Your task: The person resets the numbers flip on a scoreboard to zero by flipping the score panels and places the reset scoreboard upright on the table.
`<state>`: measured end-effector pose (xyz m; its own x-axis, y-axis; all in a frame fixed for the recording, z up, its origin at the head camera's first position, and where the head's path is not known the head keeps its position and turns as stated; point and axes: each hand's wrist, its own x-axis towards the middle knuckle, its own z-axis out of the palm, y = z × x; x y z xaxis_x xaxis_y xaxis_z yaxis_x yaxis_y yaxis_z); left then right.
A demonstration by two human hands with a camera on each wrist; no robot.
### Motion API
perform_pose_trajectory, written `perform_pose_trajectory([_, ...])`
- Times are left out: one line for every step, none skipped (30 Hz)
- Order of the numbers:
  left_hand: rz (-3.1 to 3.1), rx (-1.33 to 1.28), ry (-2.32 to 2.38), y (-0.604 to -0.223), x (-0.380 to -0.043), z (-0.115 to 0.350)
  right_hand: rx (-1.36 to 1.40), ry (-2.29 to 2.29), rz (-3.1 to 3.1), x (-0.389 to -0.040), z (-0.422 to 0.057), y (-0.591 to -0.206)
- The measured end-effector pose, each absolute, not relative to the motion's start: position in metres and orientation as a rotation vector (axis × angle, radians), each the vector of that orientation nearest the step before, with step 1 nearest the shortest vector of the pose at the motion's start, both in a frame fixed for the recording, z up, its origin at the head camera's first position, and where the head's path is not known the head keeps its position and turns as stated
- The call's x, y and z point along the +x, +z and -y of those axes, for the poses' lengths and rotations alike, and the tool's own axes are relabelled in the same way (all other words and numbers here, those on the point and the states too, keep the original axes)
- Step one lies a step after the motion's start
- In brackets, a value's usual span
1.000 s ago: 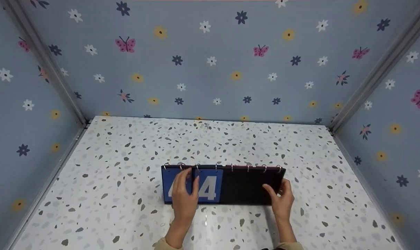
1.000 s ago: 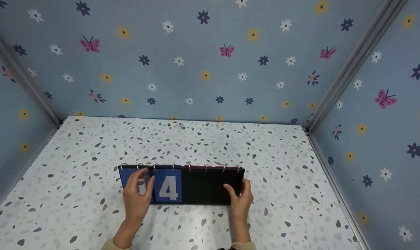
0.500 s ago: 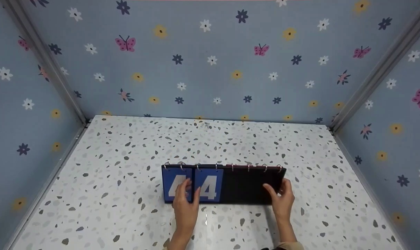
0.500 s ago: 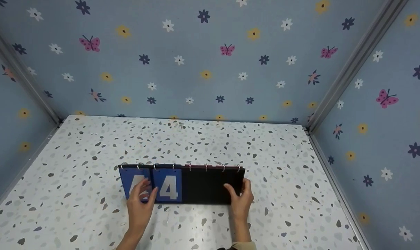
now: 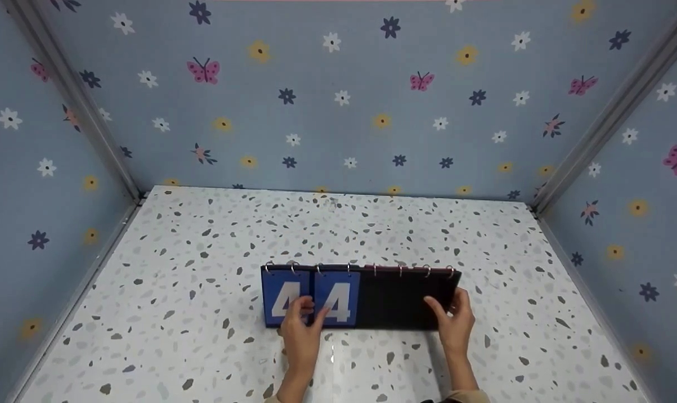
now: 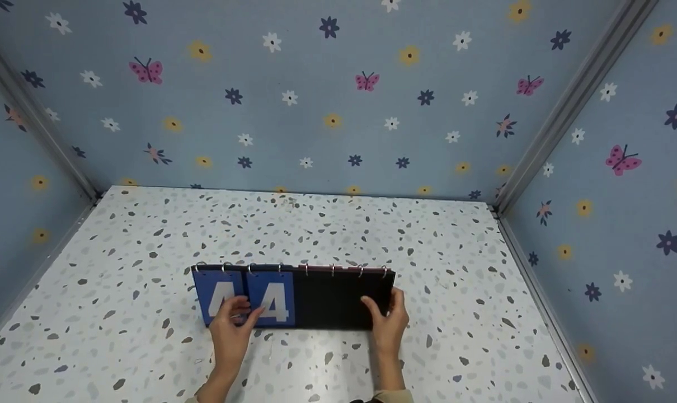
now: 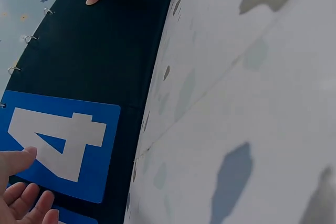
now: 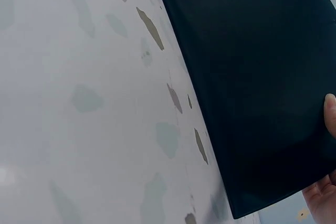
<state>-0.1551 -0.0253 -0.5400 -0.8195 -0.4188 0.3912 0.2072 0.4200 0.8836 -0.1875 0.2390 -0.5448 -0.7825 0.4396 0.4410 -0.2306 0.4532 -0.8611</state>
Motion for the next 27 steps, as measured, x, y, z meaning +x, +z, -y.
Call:
perform_pose_trajectory([2.092,0.176,-1.423,-0.540,-0.156,0.025,-0.166,1.357,2.072,-0.189,-0.241,-0.549])
perform_pose_trajectory([2.079,0.172,-1.424,-0.541,-0.157,0.026,-0.159,1.343,2.078,-0.191,-0.243,-0.554])
perform_pose_trajectory([2.069,0.168,-1.426,-0.541,-0.157,0.026,-0.144,1.325,2.079,-0.193,-0.246,-0.560])
perform_pose_trajectory([2.057,0.161,-1.426,-0.541,-0.158,0.026,-0.131,1.301,2.076,-0.196,-0.248,-0.567])
perform_pose_trajectory([2.045,0.152,-1.432,-0.542,-0.158,0.027,-0.112,1.279,2.073,-0.199,-0.251,-0.574])
perform_pose_trajectory([2.037,0.148,-1.438,-0.542,-0.158,0.027,-0.120,1.290,2.073,-0.196,-0.249,-0.568])
perform_pose_trajectory([2.030,0.143,-1.445,-0.542,-0.159,0.028,-0.121,1.292,2.074,-0.196,-0.248,-0.567])
perform_pose_trajectory([2.026,0.141,-1.454,-0.542,-0.159,0.029,-0.129,1.302,2.075,-0.194,-0.247,-0.563])
perform_pose_trajectory([2.021,0.142,-1.466,-0.542,-0.159,0.030,-0.133,1.318,2.072,-0.192,-0.245,-0.558])
perform_pose_trajectory([2.014,0.140,-1.479,-0.543,-0.159,0.030,-0.150,1.340,2.071,-0.190,-0.242,-0.552])
perform_pose_trajectory([2.010,0.140,-1.494,-0.542,-0.158,0.031,-0.165,1.367,2.072,-0.187,-0.239,-0.545])
perform_pose_trajectory([2.011,0.142,-1.503,-0.542,-0.158,0.031,-0.185,1.390,2.072,-0.184,-0.236,-0.538])
perform_pose_trajectory([2.012,0.140,-1.508,-0.542,-0.158,0.032,-0.184,1.389,2.065,-0.186,-0.238,-0.543])
perform_pose_trajectory([2.016,0.138,-1.511,-0.542,-0.158,0.032,-0.159,1.400,2.047,-0.187,-0.239,-0.545])
perform_pose_trajectory([2.022,0.134,-1.512,-0.541,-0.157,0.032,-0.159,1.397,2.038,-0.188,-0.239,-0.546])
perform_pose_trajectory([2.029,0.128,-1.510,-0.541,-0.157,0.032,-0.160,1.391,2.033,-0.189,-0.239,-0.547])
perform_pose_trajectory([2.039,0.123,-1.504,-0.540,-0.156,0.031,-0.151,1.387,2.026,-0.189,-0.240,-0.549])
perform_pose_trajectory([2.052,0.119,-1.496,-0.539,-0.156,0.031,-0.147,1.382,2.021,-0.189,-0.240,-0.549])
perform_pose_trajectory([2.066,0.122,-1.487,-0.538,-0.155,0.031,-0.145,1.382,2.016,-0.189,-0.239,-0.549])
perform_pose_trajectory([2.081,0.129,-1.481,-0.537,-0.154,0.031,-0.145,1.380,2.017,-0.189,-0.239,-0.549])
perform_pose_trajectory([2.094,0.139,-1.478,-0.536,-0.153,0.031,-0.168,1.366,2.030,-0.188,-0.237,-0.546])
perform_pose_trajectory([2.105,0.151,-1.474,-0.535,-0.152,0.031,-0.166,1.368,2.027,-0.188,-0.237,-0.546])
perform_pose_trajectory([2.116,0.165,-1.470,-0.534,-0.151,0.032,-0.167,1.371,2.026,-0.188,-0.237,-0.545])
perform_pose_trajectory([2.125,0.174,-1.463,-0.533,-0.151,0.032,-0.174,1.373,2.026,-0.187,-0.237,-0.543])
perform_pose_trajectory([2.135,0.187,-1.457,-0.531,-0.150,0.033,-0.176,1.372,2.029,-0.187,-0.237,-0.543])
perform_pose_trajectory([2.139,0.194,-1.457,-0.530,-0.149,0.033,-0.176,1.368,2.032,-0.188,-0.237,-0.543])
perform_pose_trajectory([2.146,0.200,-1.452,-0.528,-0.148,0.034,-0.177,1.369,2.032,-0.188,-0.237,-0.543])
